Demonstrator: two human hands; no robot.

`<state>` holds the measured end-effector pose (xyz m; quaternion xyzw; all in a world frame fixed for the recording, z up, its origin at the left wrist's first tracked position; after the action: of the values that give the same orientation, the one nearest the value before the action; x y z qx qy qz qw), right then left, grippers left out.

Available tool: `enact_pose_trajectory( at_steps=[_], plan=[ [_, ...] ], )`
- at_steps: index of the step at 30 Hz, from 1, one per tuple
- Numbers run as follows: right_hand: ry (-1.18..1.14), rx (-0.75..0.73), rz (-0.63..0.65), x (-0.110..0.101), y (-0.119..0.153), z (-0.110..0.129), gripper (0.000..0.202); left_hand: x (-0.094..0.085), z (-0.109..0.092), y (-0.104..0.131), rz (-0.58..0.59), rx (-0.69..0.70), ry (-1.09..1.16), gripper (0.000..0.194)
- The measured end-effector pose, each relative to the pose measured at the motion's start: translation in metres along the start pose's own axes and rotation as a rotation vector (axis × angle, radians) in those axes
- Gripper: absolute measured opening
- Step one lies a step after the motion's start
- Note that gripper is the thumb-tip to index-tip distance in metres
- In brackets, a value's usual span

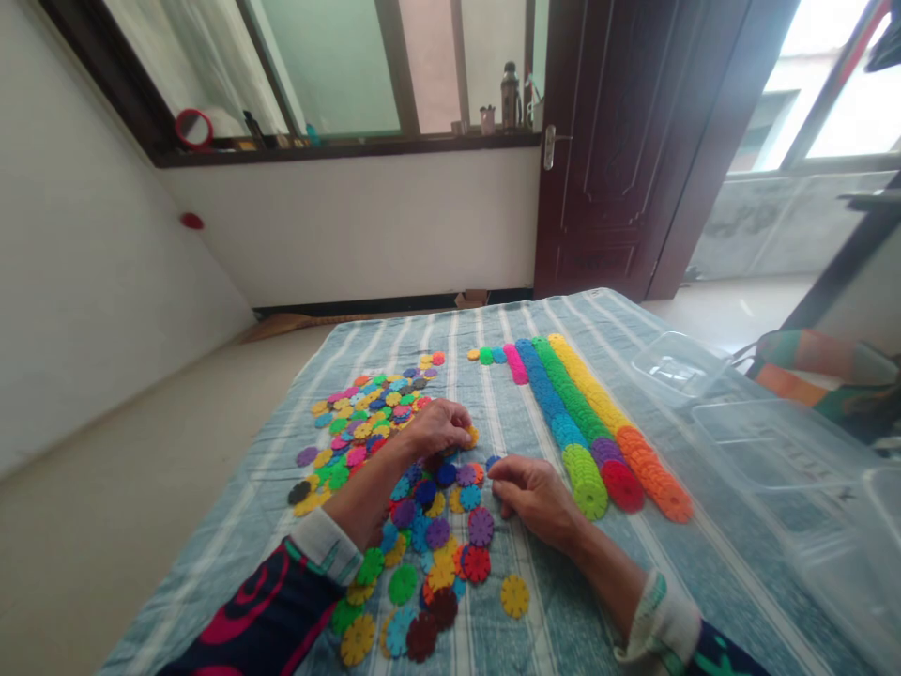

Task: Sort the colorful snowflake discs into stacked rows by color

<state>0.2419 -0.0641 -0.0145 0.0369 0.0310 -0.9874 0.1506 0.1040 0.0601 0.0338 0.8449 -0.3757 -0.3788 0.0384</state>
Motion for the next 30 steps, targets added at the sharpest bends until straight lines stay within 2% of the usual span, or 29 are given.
enact_pose_trajectory(
  at_steps=[5,10,15,19,23,26,30],
  plan=[
    [-0.008,0.005,0.003,0.0,0.0,0.002,0.013,-0.004,0.001,-0.006,0.073,0.007,0.056,0.017],
    [-0.001,-0.004,-0.013,-0.001,0.001,0.004,0.013,-0.008,-0.003,0.0,0.131,-0.01,0.151,0.02],
    [0.002,0.004,-0.012,0.0,0.0,0.002,0.012,-0.025,-0.005,-0.001,0.022,0.001,0.186,0.021],
    [0.013,0.01,-0.008,0.001,0.0,0.001,0.013,-0.038,0.004,-0.025,-0.111,-0.026,0.22,0.023],
    [0.015,0.014,-0.008,0.001,0.0,0.002,0.014,-0.042,0.015,-0.054,-0.221,-0.058,0.161,0.015],
    [0.013,0.01,-0.006,0.002,0.0,0.002,0.016,-0.042,0.021,-0.065,-0.244,-0.07,0.103,0.01],
    [0.0,0.012,-0.004,0.003,-0.001,0.002,0.017,-0.043,0.026,-0.062,-0.237,-0.07,0.043,0.011]
  ],
)
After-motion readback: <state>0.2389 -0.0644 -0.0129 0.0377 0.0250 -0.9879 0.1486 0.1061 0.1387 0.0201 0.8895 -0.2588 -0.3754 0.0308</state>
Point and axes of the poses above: each hand's wrist, its own y-axis away from the middle knuckle, its own x-axis out of the palm, z = x × y, the point moved 4 cm from there along -y, towards the middle knuckle, and after that the axes turned 13 degrees about z, right-handed, at the moved point
